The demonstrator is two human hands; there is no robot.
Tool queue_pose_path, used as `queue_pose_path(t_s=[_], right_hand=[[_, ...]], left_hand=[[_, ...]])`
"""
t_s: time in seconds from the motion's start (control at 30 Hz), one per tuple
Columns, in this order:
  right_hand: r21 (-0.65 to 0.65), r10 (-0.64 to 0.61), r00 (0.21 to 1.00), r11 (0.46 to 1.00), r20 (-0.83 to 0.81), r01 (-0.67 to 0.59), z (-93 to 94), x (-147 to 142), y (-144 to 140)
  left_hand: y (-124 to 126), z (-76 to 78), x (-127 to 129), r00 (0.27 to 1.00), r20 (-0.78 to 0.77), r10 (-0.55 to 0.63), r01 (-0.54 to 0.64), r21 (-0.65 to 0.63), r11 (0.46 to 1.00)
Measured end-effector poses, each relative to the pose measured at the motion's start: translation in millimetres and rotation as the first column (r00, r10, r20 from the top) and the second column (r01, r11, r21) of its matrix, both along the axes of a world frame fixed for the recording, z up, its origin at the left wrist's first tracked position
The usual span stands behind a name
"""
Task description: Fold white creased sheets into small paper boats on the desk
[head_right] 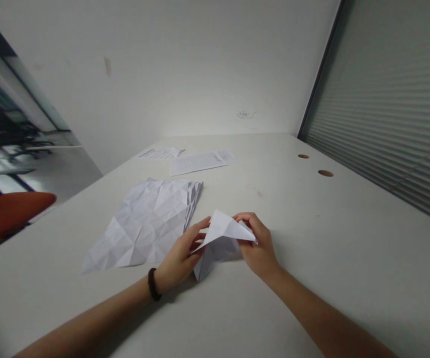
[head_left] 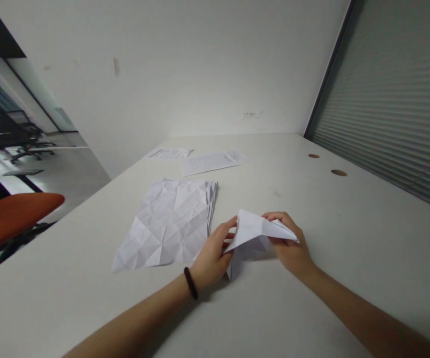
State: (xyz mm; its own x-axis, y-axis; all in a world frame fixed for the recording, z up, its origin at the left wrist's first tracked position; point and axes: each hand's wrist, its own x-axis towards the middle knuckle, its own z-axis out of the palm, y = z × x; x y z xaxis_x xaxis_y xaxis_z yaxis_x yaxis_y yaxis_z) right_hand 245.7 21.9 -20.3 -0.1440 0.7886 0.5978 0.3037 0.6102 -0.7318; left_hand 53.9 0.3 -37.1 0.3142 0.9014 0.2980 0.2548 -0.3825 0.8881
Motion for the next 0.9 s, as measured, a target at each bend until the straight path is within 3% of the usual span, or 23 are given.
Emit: queue_pose_path(t_s=[0.17,0.33,0.47,0.53,0.6,0.63,0.7,0.77,0.8,0.9], right_hand=[[0.025,0.021,0.999,0.999,0.024,-0.021,-5.5,5,6],[0.118,0.231,0.911,0.951,0.341,-0.285,-0.6,19,12],[0.051,0.329,0.857,0.924,0.396,-0.378,3.6,28,13],[-0.021,0.364,0.85,0.922,0.381,-0.386,4.2,33,15],[-0.182,0.442,0.844,0.896,0.303,-0.404,3.8,38,17],[-0.298,0.493,0.838,0.856,0.232,-0.422,3.4,41,18],[-0.532,0.551,0.831,0.725,0.069,-0.437,2.2,46,21],[-0.674,0.519,0.854,0.616,-0.042,-0.408,1.4,49,24],[-0.706,0.48,0.874,0.594,-0.072,-0.385,1.2,50,26],[-0.726,0.368,0.92,0.595,-0.136,-0.345,1.7,52,30]], left_hand=[[2,10.2,-7,0.986,-0.131,0.105,-0.073,0.227,0.971],[6,5.8,-15,0.948,-0.283,0.149,-0.091,0.206,0.974],[6,-0.3,-18,0.918,-0.352,0.183,-0.106,0.227,0.968],[6,-1.7,-18,0.905,-0.371,0.21,-0.117,0.257,0.959],[6,-2.7,-17,0.891,-0.389,0.235,-0.128,0.283,0.951],[6,-3.4,-17,0.883,-0.4,0.246,-0.132,0.292,0.947],[6,-5.1,-16,0.867,-0.424,0.262,-0.138,0.301,0.944],[6,-7.1,-15,0.852,-0.45,0.267,-0.142,0.293,0.946],[7,-7.9,-15,0.846,-0.463,0.264,-0.139,0.285,0.948],[7,-9.5,-16,0.835,-0.495,0.243,-0.13,0.251,0.959]])
